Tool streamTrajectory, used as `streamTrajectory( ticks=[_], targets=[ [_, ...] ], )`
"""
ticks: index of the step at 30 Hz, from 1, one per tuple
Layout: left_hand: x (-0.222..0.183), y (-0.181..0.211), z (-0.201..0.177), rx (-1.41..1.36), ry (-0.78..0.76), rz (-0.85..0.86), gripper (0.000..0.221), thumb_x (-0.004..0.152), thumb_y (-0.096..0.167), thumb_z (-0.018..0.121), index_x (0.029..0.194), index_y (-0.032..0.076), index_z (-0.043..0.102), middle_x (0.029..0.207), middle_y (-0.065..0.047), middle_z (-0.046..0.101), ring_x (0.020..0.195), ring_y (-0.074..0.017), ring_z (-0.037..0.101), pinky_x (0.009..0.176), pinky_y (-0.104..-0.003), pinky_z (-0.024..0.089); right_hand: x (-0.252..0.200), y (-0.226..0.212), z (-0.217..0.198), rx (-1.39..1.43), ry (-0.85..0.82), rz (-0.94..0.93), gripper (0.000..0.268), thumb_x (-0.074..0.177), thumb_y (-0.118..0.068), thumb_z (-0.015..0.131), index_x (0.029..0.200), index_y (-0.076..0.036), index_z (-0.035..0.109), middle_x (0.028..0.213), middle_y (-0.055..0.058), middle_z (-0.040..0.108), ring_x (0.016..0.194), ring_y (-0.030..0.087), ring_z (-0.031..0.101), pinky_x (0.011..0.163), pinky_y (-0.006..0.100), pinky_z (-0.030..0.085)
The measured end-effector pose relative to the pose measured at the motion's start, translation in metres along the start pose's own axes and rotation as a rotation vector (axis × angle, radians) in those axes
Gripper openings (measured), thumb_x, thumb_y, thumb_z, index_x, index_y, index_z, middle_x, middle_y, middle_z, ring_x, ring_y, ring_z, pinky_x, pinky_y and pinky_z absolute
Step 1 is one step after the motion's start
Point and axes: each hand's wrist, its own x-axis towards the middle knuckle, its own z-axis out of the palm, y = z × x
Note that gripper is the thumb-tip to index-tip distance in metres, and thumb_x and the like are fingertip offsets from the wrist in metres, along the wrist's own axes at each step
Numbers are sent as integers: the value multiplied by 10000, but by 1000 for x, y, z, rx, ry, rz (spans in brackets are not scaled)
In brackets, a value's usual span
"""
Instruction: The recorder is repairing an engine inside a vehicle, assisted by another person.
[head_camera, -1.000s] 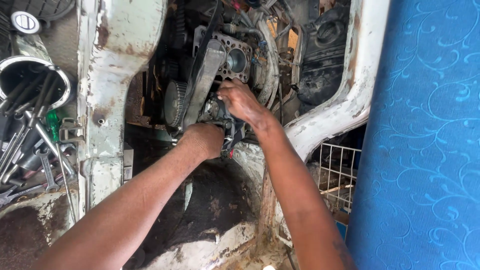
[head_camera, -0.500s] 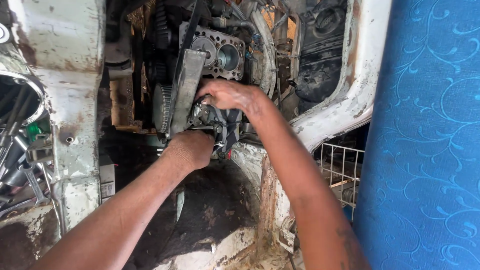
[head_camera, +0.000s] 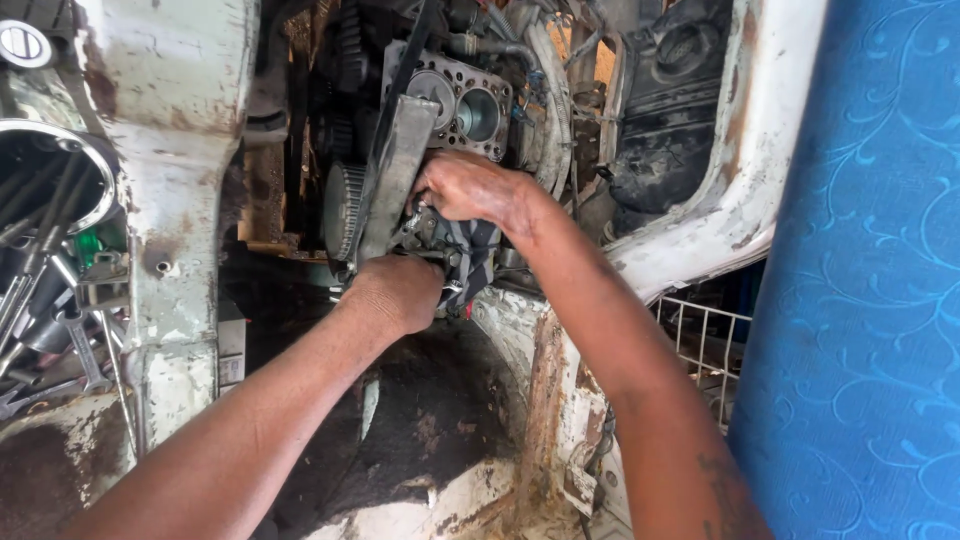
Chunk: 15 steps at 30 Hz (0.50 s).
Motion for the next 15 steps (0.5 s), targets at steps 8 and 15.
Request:
streamTrajectory(
  ticks=[8, 15],
  targets=[
    [5, -2, 3, -21, 58, -31, 180, 970, 109, 575, 1094, 20, 669, 1081, -162, 693, 891, -263, 696, 732, -429, 625, -3, -9, -22, -357, 88, -209, 259, 831, -73, 804, 1088, -107, 793, 1093, 135, 775, 1010, 310, 723, 870, 419, 564],
    [-4, -2, -7, -44, -48, -27, 235, 1019, 90, 520, 1176, 8, 673, 1062, -159, 724, 883, -215, 745, 768, -384, 641, -20, 16, -7, -5, 297, -208, 155, 943, 59, 523, 881, -8, 649, 1325, 158, 699, 1218, 205, 734, 801, 287, 650]
  ],
)
